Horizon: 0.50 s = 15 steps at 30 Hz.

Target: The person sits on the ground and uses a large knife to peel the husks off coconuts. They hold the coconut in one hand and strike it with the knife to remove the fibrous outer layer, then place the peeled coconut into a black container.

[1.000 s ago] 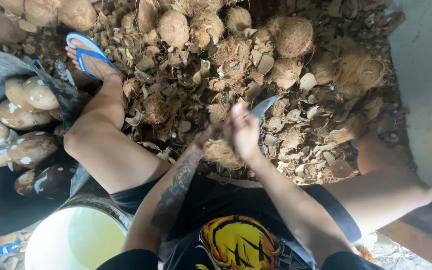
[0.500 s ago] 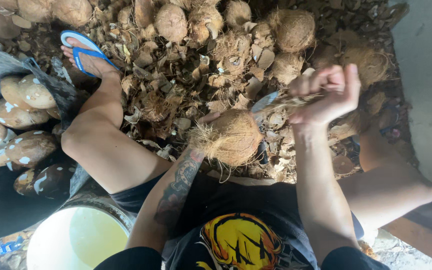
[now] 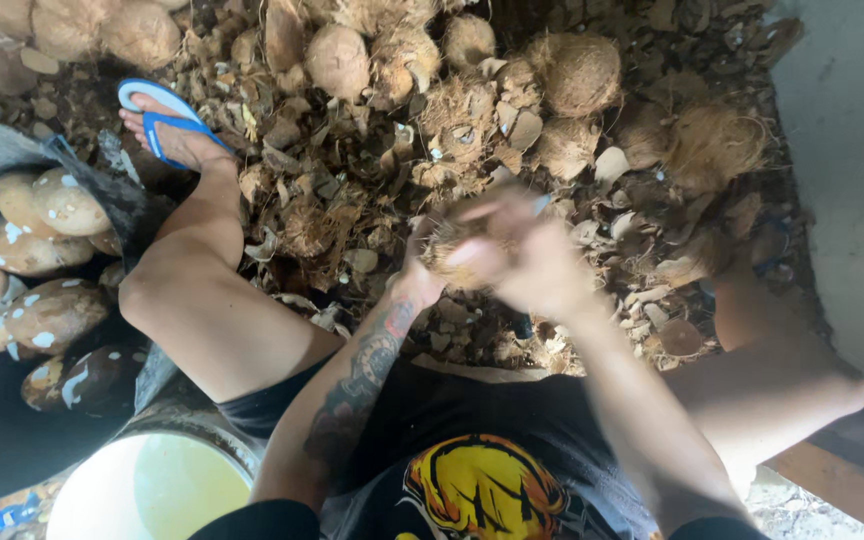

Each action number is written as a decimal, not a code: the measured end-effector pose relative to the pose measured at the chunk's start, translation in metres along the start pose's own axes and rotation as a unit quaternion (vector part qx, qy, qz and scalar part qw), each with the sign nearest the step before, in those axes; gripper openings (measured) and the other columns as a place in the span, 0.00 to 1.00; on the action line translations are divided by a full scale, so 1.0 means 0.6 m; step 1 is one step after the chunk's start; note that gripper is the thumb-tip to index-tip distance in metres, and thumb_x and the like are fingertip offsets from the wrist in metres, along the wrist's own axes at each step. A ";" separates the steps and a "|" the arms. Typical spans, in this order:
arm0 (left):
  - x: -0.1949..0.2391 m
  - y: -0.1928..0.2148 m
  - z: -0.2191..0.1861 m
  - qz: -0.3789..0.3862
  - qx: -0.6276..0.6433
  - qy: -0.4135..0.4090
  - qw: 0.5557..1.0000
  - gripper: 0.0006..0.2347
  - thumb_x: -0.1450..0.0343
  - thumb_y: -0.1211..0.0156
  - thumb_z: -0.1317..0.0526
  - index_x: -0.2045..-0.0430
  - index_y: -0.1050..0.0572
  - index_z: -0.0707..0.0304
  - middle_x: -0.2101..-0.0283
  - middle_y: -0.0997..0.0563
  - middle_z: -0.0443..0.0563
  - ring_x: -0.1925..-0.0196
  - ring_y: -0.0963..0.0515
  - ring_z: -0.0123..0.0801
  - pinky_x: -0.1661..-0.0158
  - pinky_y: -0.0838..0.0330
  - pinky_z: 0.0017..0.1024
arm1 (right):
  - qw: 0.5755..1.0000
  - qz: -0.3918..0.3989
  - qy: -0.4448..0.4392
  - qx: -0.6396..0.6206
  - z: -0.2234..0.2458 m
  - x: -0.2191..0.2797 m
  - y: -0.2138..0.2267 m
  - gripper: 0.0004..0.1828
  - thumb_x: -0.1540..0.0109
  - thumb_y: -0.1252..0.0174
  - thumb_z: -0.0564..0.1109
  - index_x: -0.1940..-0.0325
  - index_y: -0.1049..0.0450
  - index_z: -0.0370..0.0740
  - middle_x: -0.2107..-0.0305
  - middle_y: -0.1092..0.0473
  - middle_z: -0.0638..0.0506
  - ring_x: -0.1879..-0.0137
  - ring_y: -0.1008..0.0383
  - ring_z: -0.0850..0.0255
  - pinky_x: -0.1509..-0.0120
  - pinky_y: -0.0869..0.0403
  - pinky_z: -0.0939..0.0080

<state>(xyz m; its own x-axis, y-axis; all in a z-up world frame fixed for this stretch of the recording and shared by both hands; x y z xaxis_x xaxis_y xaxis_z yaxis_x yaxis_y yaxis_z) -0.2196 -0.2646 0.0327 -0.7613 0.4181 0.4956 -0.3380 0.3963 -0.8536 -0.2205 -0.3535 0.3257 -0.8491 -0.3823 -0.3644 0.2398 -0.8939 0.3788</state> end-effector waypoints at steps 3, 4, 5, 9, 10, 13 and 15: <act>0.012 0.001 0.017 -0.047 -0.070 -0.036 0.996 0.21 0.24 0.42 0.46 0.50 0.19 0.67 0.49 0.14 0.60 0.47 0.16 0.47 0.39 0.28 0.42 | 0.941 0.005 0.085 0.328 -0.133 0.089 -0.129 0.26 0.36 0.35 0.67 0.67 0.20 0.43 0.58 0.18 0.45 0.42 0.19 0.52 0.34 0.35 0.50; 0.033 0.000 0.026 -0.054 -0.068 -0.035 0.996 0.21 0.24 0.42 0.46 0.50 0.19 0.67 0.49 0.14 0.60 0.47 0.16 0.47 0.39 0.28 0.42 | 0.943 0.008 0.082 0.322 -0.132 0.100 -0.136 0.26 0.36 0.35 0.67 0.67 0.20 0.43 0.58 0.18 0.45 0.42 0.19 0.52 0.34 0.35 0.50; 0.037 -0.008 0.016 -0.083 -0.122 -0.064 0.987 0.19 0.23 0.43 0.48 0.50 0.19 0.67 0.52 0.13 0.58 0.50 0.16 0.44 0.41 0.28 0.38 | 0.964 -0.019 0.078 0.252 -0.137 0.094 -0.130 0.23 0.35 0.34 0.61 0.71 0.22 0.41 0.64 0.19 0.45 0.50 0.18 0.49 0.44 0.29 0.50; 0.113 -0.106 -0.012 -0.167 -0.211 -0.050 0.962 0.21 0.19 0.49 0.51 0.39 0.25 0.70 0.46 0.16 0.67 0.43 0.17 0.47 0.37 0.29 0.40 | 0.991 -0.090 0.040 0.085 -0.108 0.082 -0.107 0.26 0.34 0.31 0.50 0.83 0.30 0.41 0.79 0.23 0.48 0.67 0.17 0.49 0.62 0.22 0.53; 0.102 -0.085 -0.011 -0.169 -0.212 -0.048 0.961 0.21 0.19 0.49 0.51 0.39 0.25 0.70 0.46 0.16 0.67 0.43 0.17 0.47 0.37 0.29 0.40 | 0.992 -0.091 0.037 0.084 -0.107 0.086 -0.108 0.26 0.34 0.31 0.50 0.83 0.30 0.41 0.79 0.23 0.48 0.67 0.17 0.49 0.62 0.22 0.53; 0.063 -0.063 -0.005 -0.127 -0.132 -0.001 0.983 0.20 0.26 0.39 0.47 0.53 0.17 0.67 0.59 0.12 0.59 0.56 0.14 0.42 0.46 0.22 0.38 | 0.991 -0.130 0.021 0.012 -0.094 0.073 -0.095 0.30 0.30 0.37 0.46 0.89 0.31 0.49 0.89 0.34 0.58 0.80 0.30 0.56 0.69 0.30 0.61; 0.051 -0.083 -0.016 -0.114 -0.145 -0.002 0.983 0.19 0.29 0.35 0.48 0.57 0.17 0.67 0.62 0.12 0.59 0.60 0.14 0.44 0.53 0.21 0.38 | 0.982 -0.168 0.020 -0.084 -0.060 0.049 -0.079 0.32 0.30 0.40 0.39 0.90 0.36 0.44 0.91 0.41 0.53 0.83 0.43 0.54 0.72 0.39 0.58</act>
<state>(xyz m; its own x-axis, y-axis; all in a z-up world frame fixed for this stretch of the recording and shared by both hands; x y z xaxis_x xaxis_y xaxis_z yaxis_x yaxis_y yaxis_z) -0.2208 -0.2639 0.0917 -0.6860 0.2888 0.6678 -0.3284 0.6961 -0.6384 -0.2398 -0.3305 0.2666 -0.8753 -0.0649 -0.4792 0.0262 -0.9959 0.0870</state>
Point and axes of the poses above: each hand's wrist, its own x-axis away from the middle knuckle, its own y-axis out of the back of the hand, z = x × y, the point moved 6 cm from there along -x, towards the middle knuckle
